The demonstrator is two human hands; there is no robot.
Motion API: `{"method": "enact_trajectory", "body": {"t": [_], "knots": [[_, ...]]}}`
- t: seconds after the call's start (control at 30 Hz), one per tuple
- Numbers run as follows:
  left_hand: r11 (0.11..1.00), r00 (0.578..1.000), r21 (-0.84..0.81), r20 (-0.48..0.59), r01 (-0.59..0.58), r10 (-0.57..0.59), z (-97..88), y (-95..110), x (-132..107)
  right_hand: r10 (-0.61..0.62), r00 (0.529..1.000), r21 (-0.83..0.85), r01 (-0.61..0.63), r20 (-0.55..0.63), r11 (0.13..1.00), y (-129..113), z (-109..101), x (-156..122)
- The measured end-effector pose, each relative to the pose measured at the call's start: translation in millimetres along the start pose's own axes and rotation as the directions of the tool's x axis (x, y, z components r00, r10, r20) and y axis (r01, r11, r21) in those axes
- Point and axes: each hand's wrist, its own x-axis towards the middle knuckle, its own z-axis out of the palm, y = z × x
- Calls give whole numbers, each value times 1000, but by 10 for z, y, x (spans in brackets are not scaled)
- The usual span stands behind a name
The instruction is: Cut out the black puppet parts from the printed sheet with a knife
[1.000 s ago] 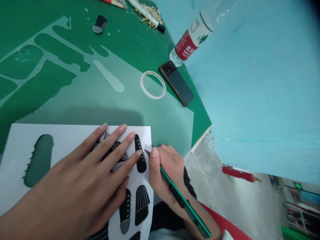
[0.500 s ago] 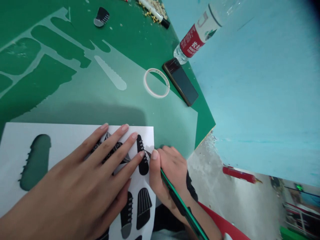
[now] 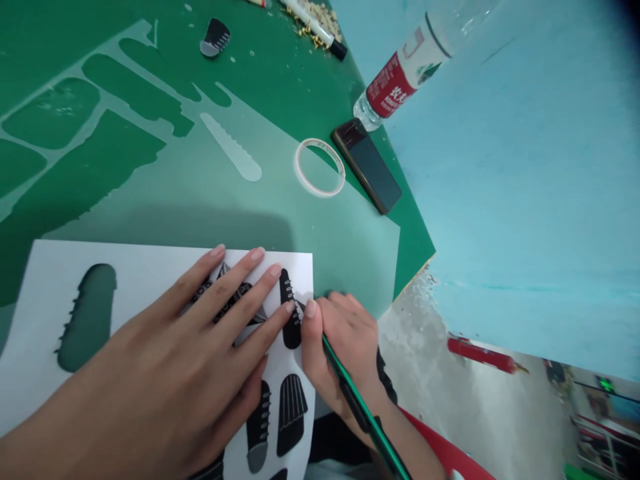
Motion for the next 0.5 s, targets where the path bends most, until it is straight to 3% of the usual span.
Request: {"method": "enact_trajectory", "body": {"t": [0.37, 0.5], "knots": [[1000, 1000, -5, -9, 8, -8, -1, -2, -8, -18, 1000, 19, 18, -18, 1000, 13, 19, -6], [1000, 1000, -8, 5, 4, -4, 11, -12, 5, 32, 999, 73, -32, -3, 997, 17, -30, -11]]}}
